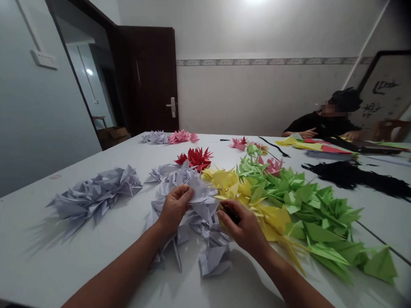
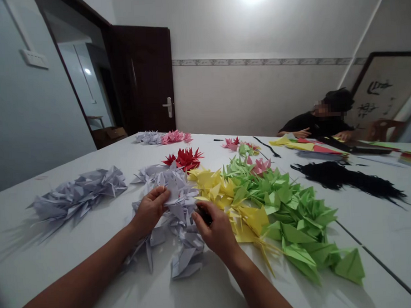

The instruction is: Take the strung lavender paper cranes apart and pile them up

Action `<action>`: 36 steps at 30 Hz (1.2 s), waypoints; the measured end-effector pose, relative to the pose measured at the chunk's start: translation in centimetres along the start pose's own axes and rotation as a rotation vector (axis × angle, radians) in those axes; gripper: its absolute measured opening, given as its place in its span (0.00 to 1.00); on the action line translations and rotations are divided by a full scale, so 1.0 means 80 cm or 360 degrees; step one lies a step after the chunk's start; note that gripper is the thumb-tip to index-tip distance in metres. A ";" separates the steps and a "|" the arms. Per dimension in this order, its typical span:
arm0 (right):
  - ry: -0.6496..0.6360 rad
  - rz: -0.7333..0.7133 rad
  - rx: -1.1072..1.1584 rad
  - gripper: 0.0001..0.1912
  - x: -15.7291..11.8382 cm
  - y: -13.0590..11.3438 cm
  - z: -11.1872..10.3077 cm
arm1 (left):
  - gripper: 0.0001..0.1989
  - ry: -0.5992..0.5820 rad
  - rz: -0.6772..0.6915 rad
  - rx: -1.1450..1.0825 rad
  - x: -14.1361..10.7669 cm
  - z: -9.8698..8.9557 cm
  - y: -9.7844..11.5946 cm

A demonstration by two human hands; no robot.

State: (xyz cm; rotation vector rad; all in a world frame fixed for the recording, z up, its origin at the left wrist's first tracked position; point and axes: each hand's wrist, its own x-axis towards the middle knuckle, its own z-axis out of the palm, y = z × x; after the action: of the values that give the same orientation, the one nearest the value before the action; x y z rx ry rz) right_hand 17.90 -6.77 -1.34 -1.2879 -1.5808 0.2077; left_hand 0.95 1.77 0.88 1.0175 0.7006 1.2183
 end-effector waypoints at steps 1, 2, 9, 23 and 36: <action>-0.0030 -0.0024 -0.0007 0.11 -0.001 -0.003 0.001 | 0.18 -0.0022 -0.0053 -0.0072 -0.003 0.001 0.001; -0.0055 -0.0049 -0.0014 0.11 -0.002 -0.005 0.001 | 0.17 -0.0042 -0.0070 -0.0131 -0.006 0.001 0.001; -0.0215 -0.0142 0.0037 0.11 -0.009 -0.018 0.005 | 0.13 -0.0109 0.0130 -0.0031 -0.012 0.003 -0.005; -0.0281 0.0074 0.0207 0.08 -0.005 -0.017 0.001 | 0.06 -0.0509 0.0495 0.0502 -0.036 0.006 -0.007; -0.0027 -0.0146 -0.0117 0.09 -0.008 -0.021 -0.004 | 0.11 -0.0402 0.0975 0.1237 -0.033 -0.002 0.002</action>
State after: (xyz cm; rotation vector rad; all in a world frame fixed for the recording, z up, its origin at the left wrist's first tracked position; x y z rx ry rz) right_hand 17.05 -8.12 -0.41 -1.2696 -1.6714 0.1039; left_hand 0.17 -0.72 0.74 2.1087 0.6942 1.3104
